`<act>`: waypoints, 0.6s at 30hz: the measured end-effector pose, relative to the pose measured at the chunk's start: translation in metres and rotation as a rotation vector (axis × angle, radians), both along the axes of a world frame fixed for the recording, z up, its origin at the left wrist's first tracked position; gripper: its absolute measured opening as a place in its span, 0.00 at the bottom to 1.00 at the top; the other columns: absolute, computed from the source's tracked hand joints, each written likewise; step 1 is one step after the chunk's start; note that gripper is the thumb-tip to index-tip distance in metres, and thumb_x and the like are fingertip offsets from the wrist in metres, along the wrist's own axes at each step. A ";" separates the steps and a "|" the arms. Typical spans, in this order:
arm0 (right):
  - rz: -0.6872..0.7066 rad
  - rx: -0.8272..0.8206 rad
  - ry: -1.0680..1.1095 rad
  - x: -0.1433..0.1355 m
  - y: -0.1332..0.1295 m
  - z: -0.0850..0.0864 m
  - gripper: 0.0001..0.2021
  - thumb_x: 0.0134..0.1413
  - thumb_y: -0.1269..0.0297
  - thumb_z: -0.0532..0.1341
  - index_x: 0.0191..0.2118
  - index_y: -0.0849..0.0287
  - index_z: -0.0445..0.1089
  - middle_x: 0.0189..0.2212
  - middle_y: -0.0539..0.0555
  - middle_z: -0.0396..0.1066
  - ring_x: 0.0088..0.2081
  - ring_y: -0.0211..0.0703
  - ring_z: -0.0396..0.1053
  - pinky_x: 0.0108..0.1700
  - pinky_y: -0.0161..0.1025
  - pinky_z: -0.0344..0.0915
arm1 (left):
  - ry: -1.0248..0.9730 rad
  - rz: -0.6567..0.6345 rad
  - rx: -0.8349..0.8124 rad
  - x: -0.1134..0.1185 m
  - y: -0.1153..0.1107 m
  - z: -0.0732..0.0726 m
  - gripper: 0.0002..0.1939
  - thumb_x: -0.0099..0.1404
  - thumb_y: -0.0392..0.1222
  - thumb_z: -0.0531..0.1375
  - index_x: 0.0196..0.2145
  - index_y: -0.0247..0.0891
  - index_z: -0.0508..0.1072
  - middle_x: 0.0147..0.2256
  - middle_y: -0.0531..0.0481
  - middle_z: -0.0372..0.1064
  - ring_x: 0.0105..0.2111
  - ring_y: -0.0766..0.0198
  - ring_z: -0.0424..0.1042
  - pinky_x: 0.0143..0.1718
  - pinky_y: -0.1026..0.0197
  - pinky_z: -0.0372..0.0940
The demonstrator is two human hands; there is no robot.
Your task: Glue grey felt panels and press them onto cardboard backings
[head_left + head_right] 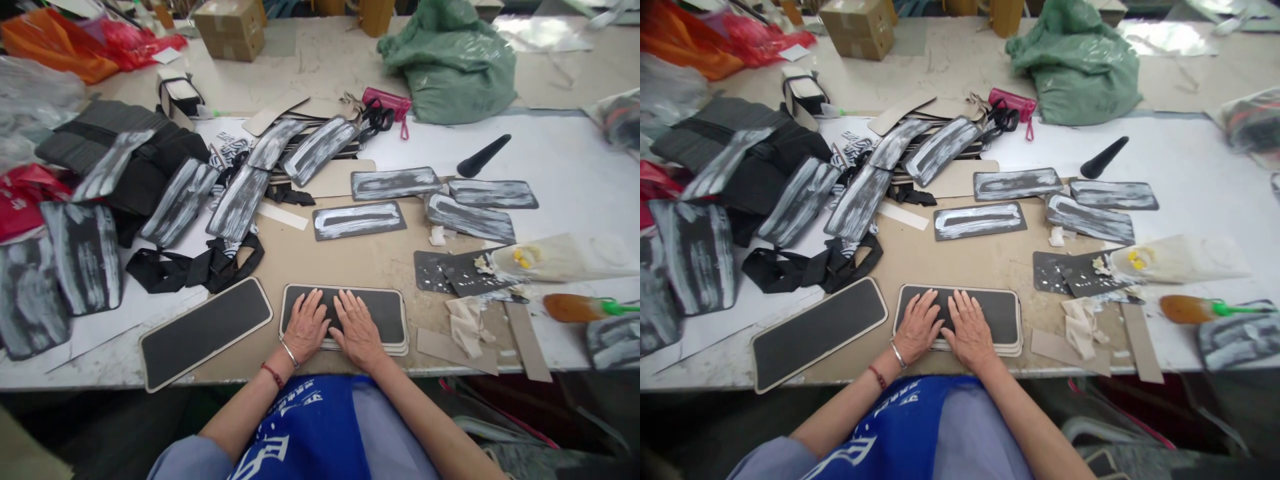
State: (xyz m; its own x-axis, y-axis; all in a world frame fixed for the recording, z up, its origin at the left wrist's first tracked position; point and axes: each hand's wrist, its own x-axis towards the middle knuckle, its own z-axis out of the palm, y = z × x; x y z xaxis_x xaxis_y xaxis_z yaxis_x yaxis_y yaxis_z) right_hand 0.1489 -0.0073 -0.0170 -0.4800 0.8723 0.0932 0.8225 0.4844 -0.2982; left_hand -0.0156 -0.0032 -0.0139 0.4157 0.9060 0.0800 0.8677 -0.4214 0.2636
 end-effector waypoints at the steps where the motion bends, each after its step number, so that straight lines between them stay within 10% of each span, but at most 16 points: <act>1: 0.022 0.002 -0.002 -0.002 -0.001 -0.002 0.28 0.57 0.59 0.51 0.60 0.67 0.49 0.60 0.62 0.47 0.62 0.49 0.37 0.60 0.52 0.45 | 0.015 0.001 -0.001 0.001 0.002 -0.001 0.18 0.64 0.42 0.49 0.49 0.34 0.64 0.57 0.38 0.54 0.59 0.54 0.49 0.58 0.46 0.44; 8: 0.035 -0.047 -0.052 0.011 0.002 -0.008 0.31 0.56 0.57 0.52 0.61 0.68 0.45 0.61 0.61 0.44 0.63 0.48 0.34 0.61 0.49 0.44 | 0.092 0.017 -0.077 0.001 0.012 -0.008 0.28 0.62 0.50 0.51 0.58 0.40 0.55 0.60 0.43 0.48 0.60 0.51 0.45 0.59 0.42 0.36; 18: -0.323 -0.023 -0.093 0.098 0.016 -0.021 0.28 0.60 0.63 0.44 0.62 0.71 0.38 0.60 0.66 0.45 0.62 0.50 0.37 0.59 0.54 0.45 | 0.115 0.016 -0.110 0.002 0.013 -0.008 0.31 0.61 0.55 0.51 0.58 0.40 0.54 0.61 0.43 0.47 0.61 0.51 0.44 0.59 0.42 0.32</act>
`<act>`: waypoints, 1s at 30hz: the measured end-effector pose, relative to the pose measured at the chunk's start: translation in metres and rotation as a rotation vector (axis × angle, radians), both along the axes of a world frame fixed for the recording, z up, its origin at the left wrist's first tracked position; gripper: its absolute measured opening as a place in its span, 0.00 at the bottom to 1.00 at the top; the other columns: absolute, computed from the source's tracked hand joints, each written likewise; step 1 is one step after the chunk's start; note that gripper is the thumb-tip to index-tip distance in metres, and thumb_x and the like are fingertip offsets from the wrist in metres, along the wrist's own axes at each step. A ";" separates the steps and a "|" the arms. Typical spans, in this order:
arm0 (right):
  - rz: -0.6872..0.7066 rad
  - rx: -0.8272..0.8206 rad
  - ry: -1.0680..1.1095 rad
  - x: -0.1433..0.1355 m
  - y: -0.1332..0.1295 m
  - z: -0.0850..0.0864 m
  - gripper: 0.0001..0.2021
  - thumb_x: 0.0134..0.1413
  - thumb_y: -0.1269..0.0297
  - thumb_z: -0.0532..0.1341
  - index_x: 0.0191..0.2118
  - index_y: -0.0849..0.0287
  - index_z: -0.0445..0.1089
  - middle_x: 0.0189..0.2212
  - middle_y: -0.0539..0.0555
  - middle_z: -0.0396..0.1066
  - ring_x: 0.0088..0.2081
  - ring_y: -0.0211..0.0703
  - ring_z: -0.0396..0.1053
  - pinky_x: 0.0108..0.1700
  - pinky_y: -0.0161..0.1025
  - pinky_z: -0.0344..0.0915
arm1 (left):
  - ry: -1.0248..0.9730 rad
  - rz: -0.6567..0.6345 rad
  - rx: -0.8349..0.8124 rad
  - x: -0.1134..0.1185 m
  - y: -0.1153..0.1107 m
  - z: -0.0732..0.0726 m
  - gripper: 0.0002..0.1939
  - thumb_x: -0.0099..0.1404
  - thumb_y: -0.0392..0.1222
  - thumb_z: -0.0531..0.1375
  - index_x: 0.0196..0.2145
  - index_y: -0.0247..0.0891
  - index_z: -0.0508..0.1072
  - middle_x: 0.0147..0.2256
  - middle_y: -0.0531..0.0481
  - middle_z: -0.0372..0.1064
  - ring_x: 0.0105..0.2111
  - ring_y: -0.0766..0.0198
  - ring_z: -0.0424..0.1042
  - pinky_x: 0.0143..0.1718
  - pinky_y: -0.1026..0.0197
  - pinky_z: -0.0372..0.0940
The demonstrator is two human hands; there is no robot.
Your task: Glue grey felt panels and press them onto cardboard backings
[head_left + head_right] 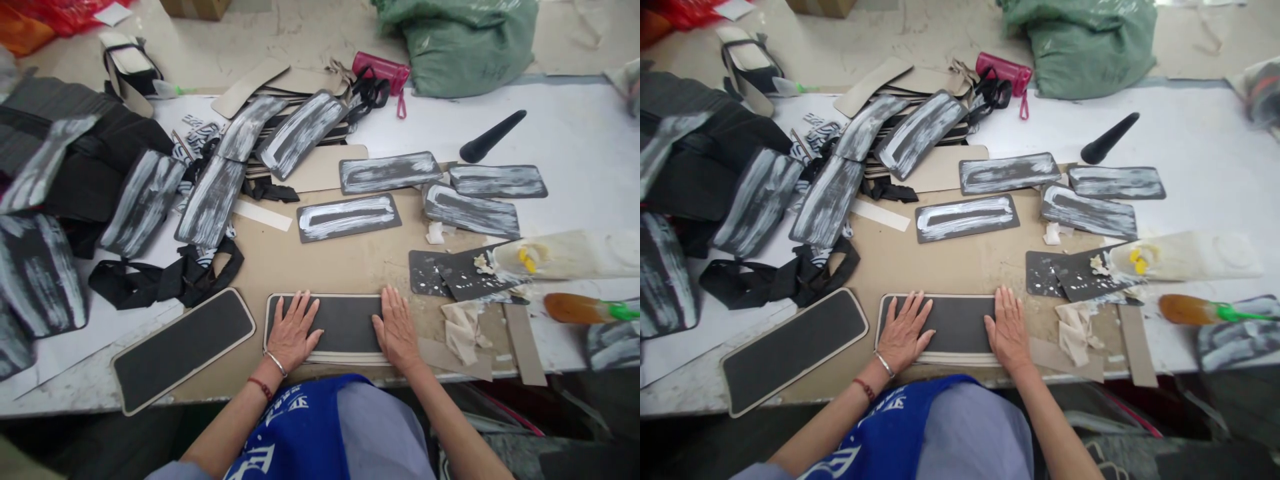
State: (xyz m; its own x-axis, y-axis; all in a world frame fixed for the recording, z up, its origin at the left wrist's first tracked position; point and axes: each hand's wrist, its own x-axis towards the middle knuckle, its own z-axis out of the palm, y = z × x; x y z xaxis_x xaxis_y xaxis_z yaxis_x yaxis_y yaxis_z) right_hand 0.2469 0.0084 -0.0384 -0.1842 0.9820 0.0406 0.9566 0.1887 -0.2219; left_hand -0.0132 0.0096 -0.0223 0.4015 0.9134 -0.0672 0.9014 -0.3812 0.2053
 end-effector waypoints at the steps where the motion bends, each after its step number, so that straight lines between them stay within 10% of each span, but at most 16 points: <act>1: -0.030 0.017 0.009 0.006 0.001 -0.001 0.27 0.60 0.63 0.43 0.61 0.71 0.41 0.60 0.67 0.47 0.62 0.50 0.38 0.59 0.54 0.45 | 0.001 0.003 0.000 0.000 0.000 0.000 0.31 0.60 0.55 0.51 0.58 0.41 0.54 0.60 0.43 0.47 0.61 0.52 0.44 0.59 0.42 0.33; 7: -0.082 0.119 0.148 0.025 0.009 0.005 0.18 0.59 0.59 0.47 0.49 0.61 0.64 0.51 0.61 0.63 0.57 0.50 0.52 0.54 0.52 0.55 | -0.006 0.020 0.001 0.000 0.000 0.002 0.30 0.61 0.56 0.49 0.58 0.41 0.54 0.61 0.44 0.47 0.61 0.53 0.44 0.59 0.43 0.33; 15: -0.075 0.323 0.097 0.006 0.000 0.029 0.11 0.57 0.63 0.51 0.38 0.62 0.67 0.33 0.58 0.69 0.36 0.45 0.67 0.38 0.41 0.64 | -0.124 0.032 -0.009 -0.002 -0.002 0.004 0.29 0.63 0.50 0.50 0.59 0.40 0.51 0.61 0.42 0.45 0.61 0.54 0.42 0.59 0.43 0.38; 23: -0.219 0.221 0.238 -0.009 -0.006 0.065 0.21 0.58 0.50 0.45 0.37 0.62 0.65 0.31 0.59 0.69 0.29 0.45 0.67 0.31 0.40 0.62 | -0.834 0.723 -0.102 -0.049 -0.010 0.010 0.23 0.64 0.43 0.47 0.55 0.32 0.58 0.53 0.37 0.61 0.53 0.58 0.60 0.55 0.54 0.54; 30: -0.322 0.192 0.280 -0.024 -0.009 0.122 0.23 0.53 0.45 0.46 0.37 0.59 0.66 0.32 0.58 0.69 0.35 0.48 0.68 0.38 0.42 0.62 | -1.345 0.983 -0.487 -0.075 0.008 0.013 0.23 0.55 0.43 0.58 0.48 0.32 0.67 0.38 0.42 0.72 0.39 0.59 0.70 0.43 0.57 0.62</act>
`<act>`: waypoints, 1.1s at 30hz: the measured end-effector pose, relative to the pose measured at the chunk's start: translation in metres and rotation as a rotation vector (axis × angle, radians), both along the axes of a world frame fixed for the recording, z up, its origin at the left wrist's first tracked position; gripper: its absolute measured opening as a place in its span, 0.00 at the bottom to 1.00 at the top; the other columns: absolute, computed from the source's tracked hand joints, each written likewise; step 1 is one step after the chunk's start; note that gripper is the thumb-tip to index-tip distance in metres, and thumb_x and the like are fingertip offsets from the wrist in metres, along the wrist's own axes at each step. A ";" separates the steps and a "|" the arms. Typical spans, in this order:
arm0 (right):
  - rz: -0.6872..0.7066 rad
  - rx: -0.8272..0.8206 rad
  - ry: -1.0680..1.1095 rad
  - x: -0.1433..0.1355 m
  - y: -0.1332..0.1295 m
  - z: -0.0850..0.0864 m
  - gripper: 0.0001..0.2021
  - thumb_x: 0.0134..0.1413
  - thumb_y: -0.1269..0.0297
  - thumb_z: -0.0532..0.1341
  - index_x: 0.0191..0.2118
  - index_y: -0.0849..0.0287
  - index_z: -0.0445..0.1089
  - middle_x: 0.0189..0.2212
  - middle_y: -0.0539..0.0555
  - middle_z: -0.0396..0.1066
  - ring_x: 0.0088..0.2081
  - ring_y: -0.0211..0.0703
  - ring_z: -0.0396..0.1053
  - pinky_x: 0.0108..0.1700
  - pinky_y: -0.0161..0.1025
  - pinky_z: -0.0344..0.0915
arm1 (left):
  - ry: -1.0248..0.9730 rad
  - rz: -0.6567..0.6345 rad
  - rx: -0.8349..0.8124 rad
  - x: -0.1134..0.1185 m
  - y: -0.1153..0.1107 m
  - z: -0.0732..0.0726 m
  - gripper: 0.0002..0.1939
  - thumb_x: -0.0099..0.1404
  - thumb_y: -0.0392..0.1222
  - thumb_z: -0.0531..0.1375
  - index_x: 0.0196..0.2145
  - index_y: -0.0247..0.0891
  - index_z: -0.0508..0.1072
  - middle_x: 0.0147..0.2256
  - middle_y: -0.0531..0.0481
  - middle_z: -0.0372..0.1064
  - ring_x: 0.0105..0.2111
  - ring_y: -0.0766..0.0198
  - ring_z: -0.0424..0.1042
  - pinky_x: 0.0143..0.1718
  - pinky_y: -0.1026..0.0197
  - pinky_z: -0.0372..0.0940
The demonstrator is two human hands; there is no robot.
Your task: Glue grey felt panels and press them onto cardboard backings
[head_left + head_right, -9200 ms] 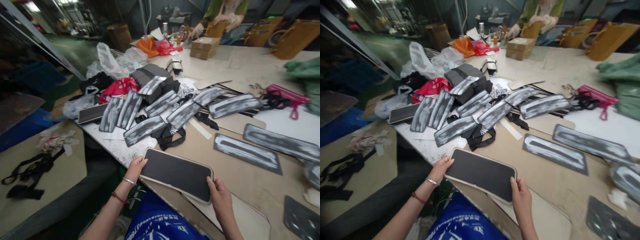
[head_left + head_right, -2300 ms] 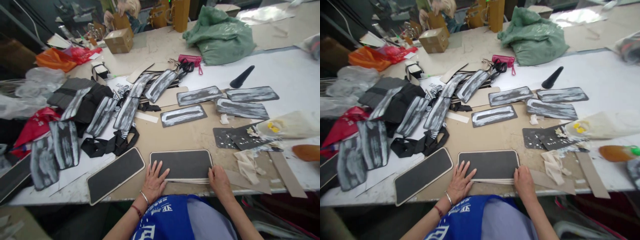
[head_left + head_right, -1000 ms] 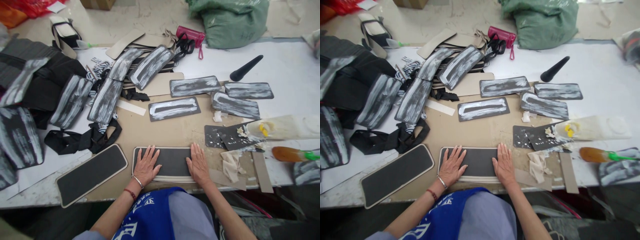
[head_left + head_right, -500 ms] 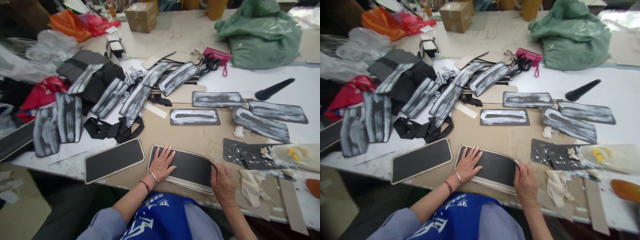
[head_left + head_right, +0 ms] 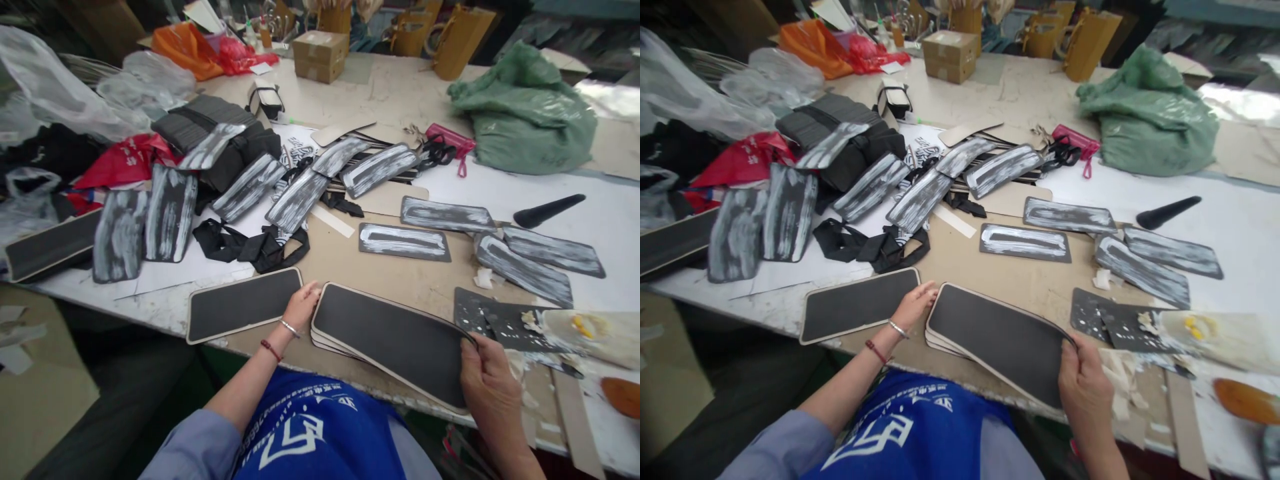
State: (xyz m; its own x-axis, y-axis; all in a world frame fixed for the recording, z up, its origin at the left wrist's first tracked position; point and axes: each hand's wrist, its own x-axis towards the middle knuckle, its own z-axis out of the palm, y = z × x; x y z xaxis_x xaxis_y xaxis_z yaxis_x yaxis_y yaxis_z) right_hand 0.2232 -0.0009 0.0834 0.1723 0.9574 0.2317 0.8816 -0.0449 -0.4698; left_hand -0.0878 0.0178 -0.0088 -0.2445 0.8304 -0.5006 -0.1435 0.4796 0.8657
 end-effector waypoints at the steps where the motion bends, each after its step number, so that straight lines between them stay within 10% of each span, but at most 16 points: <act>1: -0.010 0.001 0.007 -0.002 -0.001 0.007 0.22 0.52 0.45 0.47 0.37 0.59 0.66 0.33 0.58 0.69 0.36 0.48 0.68 0.39 0.42 0.62 | -0.073 0.006 -0.002 -0.002 0.002 0.002 0.23 0.54 0.43 0.60 0.47 0.32 0.68 0.37 0.43 0.73 0.36 0.60 0.70 0.41 0.58 0.62; 15: -0.178 -0.070 -0.040 -0.006 -0.009 0.053 0.20 0.47 0.48 0.50 0.38 0.58 0.65 0.28 0.54 0.66 0.32 0.49 0.65 0.35 0.45 0.61 | -0.454 -0.053 0.097 -0.005 0.004 0.028 0.17 0.48 0.51 0.64 0.28 0.35 0.68 0.22 0.55 0.67 0.23 0.69 0.66 0.29 0.65 0.62; 20: -0.168 -0.069 -0.035 0.002 -0.010 0.043 0.21 0.47 0.47 0.50 0.38 0.58 0.65 0.26 0.53 0.66 0.26 0.46 0.64 0.29 0.43 0.59 | -0.716 -0.079 -0.022 0.002 -0.015 0.025 0.18 0.44 0.45 0.68 0.29 0.32 0.69 0.23 0.49 0.70 0.25 0.66 0.70 0.32 0.63 0.64; 33: -0.037 -0.239 0.100 -0.015 0.008 -0.014 0.20 0.44 0.45 0.50 0.34 0.57 0.63 0.27 0.55 0.68 0.29 0.50 0.67 0.30 0.44 0.62 | -0.471 0.137 -0.006 -0.023 -0.050 0.030 0.19 0.40 0.50 0.67 0.23 0.34 0.67 0.19 0.54 0.67 0.21 0.68 0.66 0.26 0.64 0.62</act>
State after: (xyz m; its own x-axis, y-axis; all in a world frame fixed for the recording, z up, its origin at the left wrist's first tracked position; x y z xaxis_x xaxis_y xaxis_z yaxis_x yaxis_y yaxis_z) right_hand 0.2081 0.0072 0.0697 0.2185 0.9756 -0.0202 0.8272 -0.1962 -0.5266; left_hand -0.1107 -0.0326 0.0215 -0.0968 0.8036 -0.5873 -0.5809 0.4335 0.6889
